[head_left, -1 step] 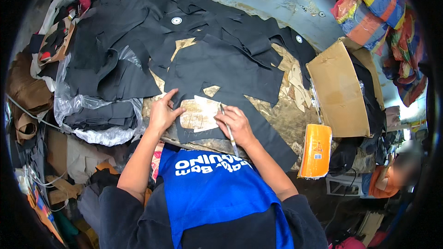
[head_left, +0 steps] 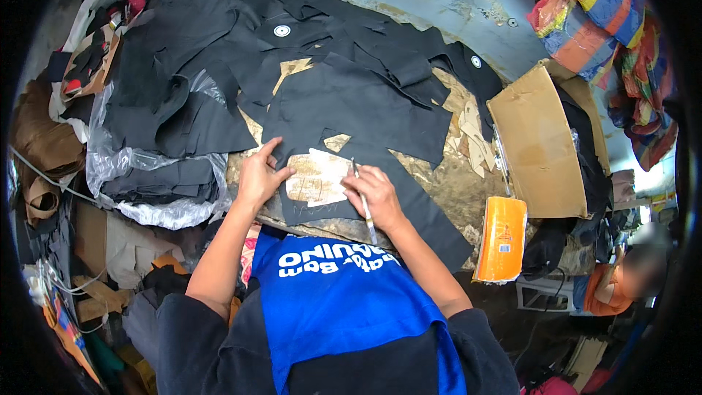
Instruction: The person lays out black fabric on a worktable, places a cardboard pattern on top, and uses a white marker to trace the pattern outline onto the fabric. The person repeats this process with multiple pattern pieces, moving them to different positions on the fabric to mark several shapes.
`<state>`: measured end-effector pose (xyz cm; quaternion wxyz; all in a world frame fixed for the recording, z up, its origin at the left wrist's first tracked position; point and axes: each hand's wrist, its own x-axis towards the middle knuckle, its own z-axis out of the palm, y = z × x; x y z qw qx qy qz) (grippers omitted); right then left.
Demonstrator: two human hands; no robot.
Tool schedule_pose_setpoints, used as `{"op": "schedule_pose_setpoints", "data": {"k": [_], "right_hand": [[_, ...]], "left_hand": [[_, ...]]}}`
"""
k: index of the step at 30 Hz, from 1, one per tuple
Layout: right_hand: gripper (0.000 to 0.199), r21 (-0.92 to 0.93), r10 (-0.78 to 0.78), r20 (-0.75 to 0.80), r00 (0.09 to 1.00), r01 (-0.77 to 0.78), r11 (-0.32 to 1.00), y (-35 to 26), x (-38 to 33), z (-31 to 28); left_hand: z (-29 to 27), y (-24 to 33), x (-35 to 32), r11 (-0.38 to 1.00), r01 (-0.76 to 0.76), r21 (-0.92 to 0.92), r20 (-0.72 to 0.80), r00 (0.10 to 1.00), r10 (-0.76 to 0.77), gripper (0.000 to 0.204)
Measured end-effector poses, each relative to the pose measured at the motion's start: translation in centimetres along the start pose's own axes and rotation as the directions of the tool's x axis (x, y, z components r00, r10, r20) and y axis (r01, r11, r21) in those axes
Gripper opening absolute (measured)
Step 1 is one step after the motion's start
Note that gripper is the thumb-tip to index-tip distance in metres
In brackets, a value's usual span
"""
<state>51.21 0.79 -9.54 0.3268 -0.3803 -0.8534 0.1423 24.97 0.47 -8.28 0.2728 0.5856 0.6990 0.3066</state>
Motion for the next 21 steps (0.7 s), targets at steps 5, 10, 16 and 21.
{"op": "schedule_pose_setpoints", "data": {"k": [5, 10, 16, 21], "right_hand": [[0.041, 0.029, 0.170, -0.042, 0.985, -0.169, 0.985, 0.4, 0.1, 0.1], [0.041, 0.040, 0.171, -0.035, 0.985, -0.170, 0.985, 0.6, 0.6, -0.1], [0.041, 0.040, 0.185, -0.034, 0.982, -0.184, 0.982, 0.7, 0.6, 0.0], [0.042, 0.064, 0.193, -0.052, 0.980, -0.189, 0.980, 0.9, 0.5, 0.1]], "left_hand": [[-0.1, 0.3, 0.7, 0.997, 0.036, 0.071, 0.001, 0.999, -0.036, 0.066], [-0.5, 1.2, 1.3, 0.941, -0.230, 0.250, 0.023, 0.973, 0.231, 0.052], [-1.2, 1.7, 4.2, 0.908, -0.375, 0.187, 0.349, 0.889, 0.296, 0.041], [-1.0, 2.3, 4.8, 0.898, -0.361, 0.252, 0.405, 0.882, 0.241, 0.045]]}}
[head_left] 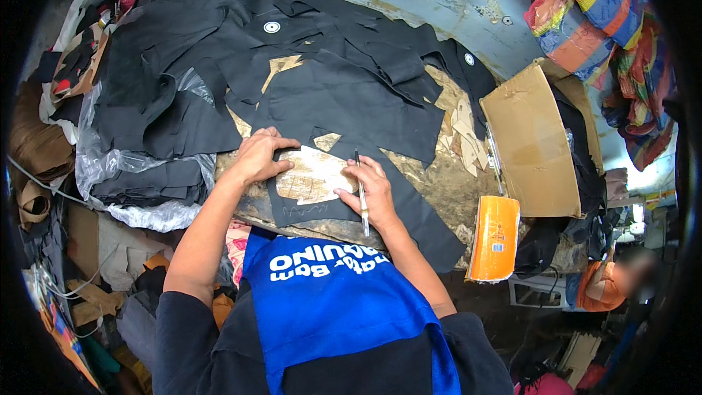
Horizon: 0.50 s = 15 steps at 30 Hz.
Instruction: The person lays out black fabric on a worktable, places a cardboard pattern on top, and uses a white marker to trace the pattern outline onto the fabric. The person repeats this process with multiple pattern pieces, moving them to different positions on the fabric to mark several shapes.
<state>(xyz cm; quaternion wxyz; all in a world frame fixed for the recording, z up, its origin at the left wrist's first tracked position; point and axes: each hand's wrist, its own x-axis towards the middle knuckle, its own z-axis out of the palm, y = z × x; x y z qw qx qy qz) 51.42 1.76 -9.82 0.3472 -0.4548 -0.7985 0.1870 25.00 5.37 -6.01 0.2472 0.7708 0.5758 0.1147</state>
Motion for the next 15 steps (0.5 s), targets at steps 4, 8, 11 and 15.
{"op": "schedule_pose_setpoints", "data": {"k": [4, 8, 11, 15], "right_hand": [[0.042, 0.019, 0.014, 0.003, 1.000, -0.014, 1.000, -0.1, 0.0, -0.1], [0.042, 0.036, 0.027, 0.003, 1.000, -0.027, 0.999, -0.2, 0.1, -0.1], [0.041, 0.033, 0.032, 0.008, 0.999, -0.032, 0.999, -0.3, 0.1, -0.1], [0.040, 0.034, 0.040, 0.009, 0.999, -0.041, 0.999, -0.2, 0.1, 0.0]], "left_hand": [[-0.3, 0.1, 0.6, 0.998, -0.014, 0.061, 0.069, 0.998, 0.010, 0.048], [-0.9, -0.5, 2.0, 0.988, -0.093, 0.126, 0.143, 0.987, 0.074, 0.053], [-1.1, -0.9, 3.1, 0.996, -0.077, 0.049, 0.212, 0.975, 0.065, 0.052], [-0.9, -1.1, 3.4, 0.998, -0.053, -0.027, 0.216, 0.975, 0.057, 0.054]]}}
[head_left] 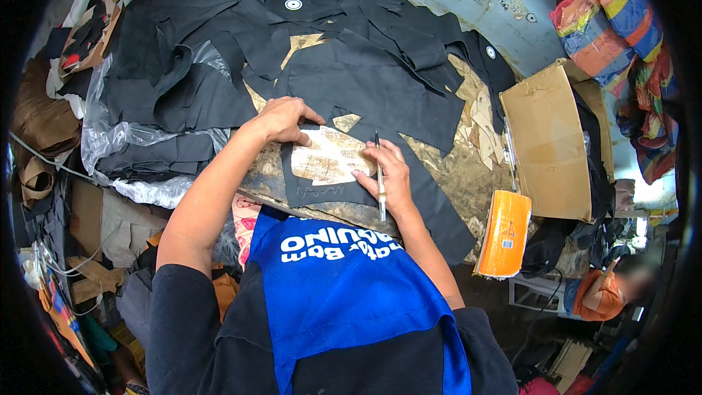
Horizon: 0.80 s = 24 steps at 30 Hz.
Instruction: The person lays out black fabric on a worktable, places a cardboard pattern on top, and uses a white marker to trace the pattern outline onto the fabric. The person repeats this process with multiple pattern pieces, moving them to different positions on the fabric to mark several shapes.
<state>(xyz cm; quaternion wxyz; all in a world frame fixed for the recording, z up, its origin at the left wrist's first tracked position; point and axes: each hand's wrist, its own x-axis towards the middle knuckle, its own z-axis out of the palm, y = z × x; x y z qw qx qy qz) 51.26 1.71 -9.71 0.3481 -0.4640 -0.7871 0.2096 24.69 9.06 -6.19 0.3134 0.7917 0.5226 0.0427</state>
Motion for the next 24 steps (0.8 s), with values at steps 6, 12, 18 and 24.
{"op": "schedule_pose_setpoints", "data": {"k": [6, 12, 18, 24], "right_hand": [[0.039, -0.016, 0.003, 0.005, 1.000, -0.003, 1.000, 0.0, 0.0, 0.1], [0.040, -0.023, 0.000, -0.004, 1.000, 0.000, 1.000, 0.0, 0.0, 0.0], [0.042, -0.015, 0.001, -0.003, 1.000, -0.001, 1.000, -0.3, 0.0, 0.0], [0.042, -0.016, -0.007, -0.015, 1.000, 0.006, 1.000, -0.1, 0.0, 0.1]], "left_hand": [[0.0, 0.0, -0.5, 0.999, -0.019, 0.030, -0.048, 0.999, 0.020, 0.056], [0.3, 0.7, -0.8, 0.997, -0.053, 0.060, -0.130, 0.990, 0.060, 0.048], [4.5, 4.7, -2.3, 0.951, -0.137, 0.278, -0.140, 0.974, 0.181, 0.026], [11.1, 10.8, -5.5, 0.897, 0.047, 0.440, -0.358, 0.925, 0.127, 0.043]]}}
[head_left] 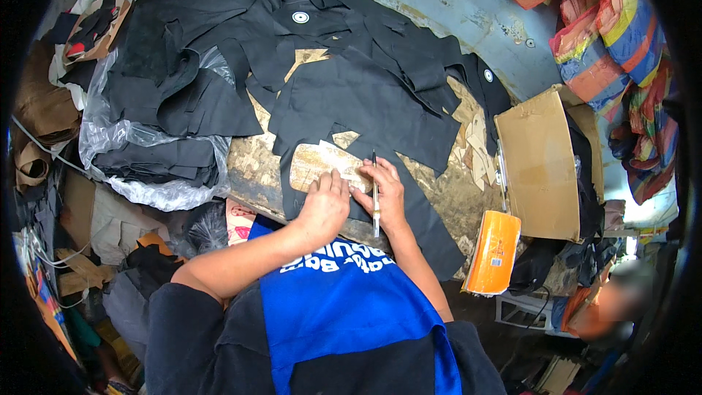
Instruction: The person lays out black fabric on a worktable, places a cardboard pattern on top, and uses a white marker to trace the pattern outline onto the fabric. The person repeats this process with multiple pattern pieces, moving them to different positions on the fabric to mark several shapes.
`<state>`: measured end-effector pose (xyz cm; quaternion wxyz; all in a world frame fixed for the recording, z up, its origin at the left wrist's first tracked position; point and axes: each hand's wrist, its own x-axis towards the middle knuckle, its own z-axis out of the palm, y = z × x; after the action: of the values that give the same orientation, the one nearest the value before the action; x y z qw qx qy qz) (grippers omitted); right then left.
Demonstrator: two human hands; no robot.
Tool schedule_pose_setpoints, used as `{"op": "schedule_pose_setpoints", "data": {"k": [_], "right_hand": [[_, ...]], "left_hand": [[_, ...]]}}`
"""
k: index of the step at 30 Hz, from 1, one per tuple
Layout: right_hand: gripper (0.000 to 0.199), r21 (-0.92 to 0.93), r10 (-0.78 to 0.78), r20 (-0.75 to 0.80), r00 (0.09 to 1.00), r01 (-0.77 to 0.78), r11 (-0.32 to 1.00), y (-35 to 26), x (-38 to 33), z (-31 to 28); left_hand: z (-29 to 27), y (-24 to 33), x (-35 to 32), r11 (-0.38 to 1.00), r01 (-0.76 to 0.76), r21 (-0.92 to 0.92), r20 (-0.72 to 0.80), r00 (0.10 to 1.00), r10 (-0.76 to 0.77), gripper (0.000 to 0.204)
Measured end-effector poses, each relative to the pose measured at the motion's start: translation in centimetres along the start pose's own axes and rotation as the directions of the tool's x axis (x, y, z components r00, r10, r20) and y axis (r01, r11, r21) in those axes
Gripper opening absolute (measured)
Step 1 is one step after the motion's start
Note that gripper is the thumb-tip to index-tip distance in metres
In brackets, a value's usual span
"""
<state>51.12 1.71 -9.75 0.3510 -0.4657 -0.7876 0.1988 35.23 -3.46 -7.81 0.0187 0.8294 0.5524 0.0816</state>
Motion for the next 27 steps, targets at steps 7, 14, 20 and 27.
{"op": "schedule_pose_setpoints", "data": {"k": [7, 14, 20, 27], "right_hand": [[0.033, -0.037, 0.002, 0.023, 1.000, -0.001, 0.999, -0.8, 1.0, -0.6], [0.021, 0.281, -0.250, 0.254, 0.934, 0.176, 0.943, -3.1, 6.0, 1.5], [0.029, 0.145, -0.220, 0.473, 0.853, 0.171, 0.975, -4.3, 8.6, 3.6], [0.023, 0.243, -0.131, 0.218, 0.967, 0.076, 0.967, -2.9, 7.8, 3.3]], "left_hand": [[-0.1, 0.6, -0.5, 0.990, 0.072, -0.121, 0.191, 0.980, -0.048, 0.065], [-0.8, 0.6, -0.3, 0.976, 0.059, -0.208, 0.249, 0.969, -0.005, 0.073], [-1.0, 1.1, -0.1, 0.999, 0.034, -0.027, 0.343, 0.939, -0.023, 0.074], [-0.9, 1.9, 0.1, 0.996, -0.005, 0.085, 0.383, 0.923, -0.028, 0.089]]}}
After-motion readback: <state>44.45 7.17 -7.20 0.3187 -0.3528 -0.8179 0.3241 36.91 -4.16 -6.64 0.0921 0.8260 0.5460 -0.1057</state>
